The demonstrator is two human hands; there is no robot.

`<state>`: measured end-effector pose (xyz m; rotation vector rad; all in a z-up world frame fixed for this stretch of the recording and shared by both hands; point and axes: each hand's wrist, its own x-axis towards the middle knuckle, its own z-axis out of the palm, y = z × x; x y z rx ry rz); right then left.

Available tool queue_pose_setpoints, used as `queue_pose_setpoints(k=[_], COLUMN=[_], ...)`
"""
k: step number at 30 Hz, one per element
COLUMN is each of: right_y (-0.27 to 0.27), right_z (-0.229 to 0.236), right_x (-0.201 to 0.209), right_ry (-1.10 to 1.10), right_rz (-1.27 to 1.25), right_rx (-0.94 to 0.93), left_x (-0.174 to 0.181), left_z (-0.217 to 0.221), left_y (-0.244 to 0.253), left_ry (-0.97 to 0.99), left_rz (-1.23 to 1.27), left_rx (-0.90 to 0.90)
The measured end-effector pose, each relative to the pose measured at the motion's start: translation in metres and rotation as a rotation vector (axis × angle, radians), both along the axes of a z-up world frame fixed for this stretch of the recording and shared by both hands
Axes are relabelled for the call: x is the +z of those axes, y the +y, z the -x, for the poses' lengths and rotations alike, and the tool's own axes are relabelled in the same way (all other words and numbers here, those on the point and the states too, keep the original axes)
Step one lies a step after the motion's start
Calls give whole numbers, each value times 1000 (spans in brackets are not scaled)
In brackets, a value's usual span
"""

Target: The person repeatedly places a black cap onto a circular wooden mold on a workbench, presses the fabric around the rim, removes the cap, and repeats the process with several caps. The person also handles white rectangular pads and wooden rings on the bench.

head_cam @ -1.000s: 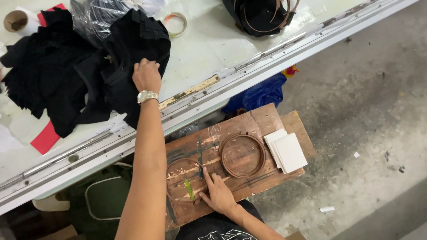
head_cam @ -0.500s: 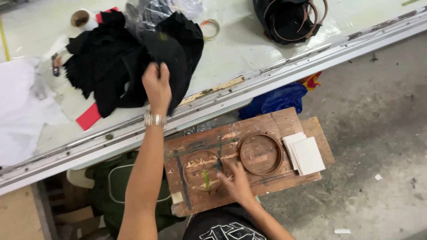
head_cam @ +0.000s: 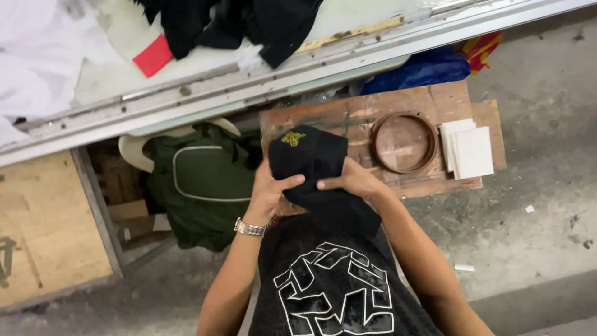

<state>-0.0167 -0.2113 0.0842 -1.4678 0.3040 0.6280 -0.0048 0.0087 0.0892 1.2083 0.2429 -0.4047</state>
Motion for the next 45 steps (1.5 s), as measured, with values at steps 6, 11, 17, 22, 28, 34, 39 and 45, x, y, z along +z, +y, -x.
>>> queue_pose_setpoints(k=[6, 11, 17, 22, 28, 34, 39, 45], right_y=[2, -11, -9, -14, -28, -29, -30, -33], right_z=[-2, -5, -17, -19, -20, -29, -37, -47], right_x=[-73, -119, -107, -92, -87, -119, -140, -134], right_ry=[-80, -101, -228, -301, -408, -655, -773, -768], right_rz=[391, 697, 867, 917, 901, 1232, 1168, 1072], right_rx=[223, 442, 588, 702, 789, 844, 684, 608], left_x=[-27, -43, -95, -79, -147, -184, -173, -187], left_z=[29, 49, 77, 46, -10, -22, -27, -35], left_y=[18, 25, 45, 11, -35, -50, -44, -42], left_ry=[-273, -182, -81, -779, -1202, -782, -689, -691], left_rz=[-737, -798, -784, -1087, -1267, -1343, -1311, -1320], left_rx=[152, 235, 669, 138, -661, -763, -638, -573])
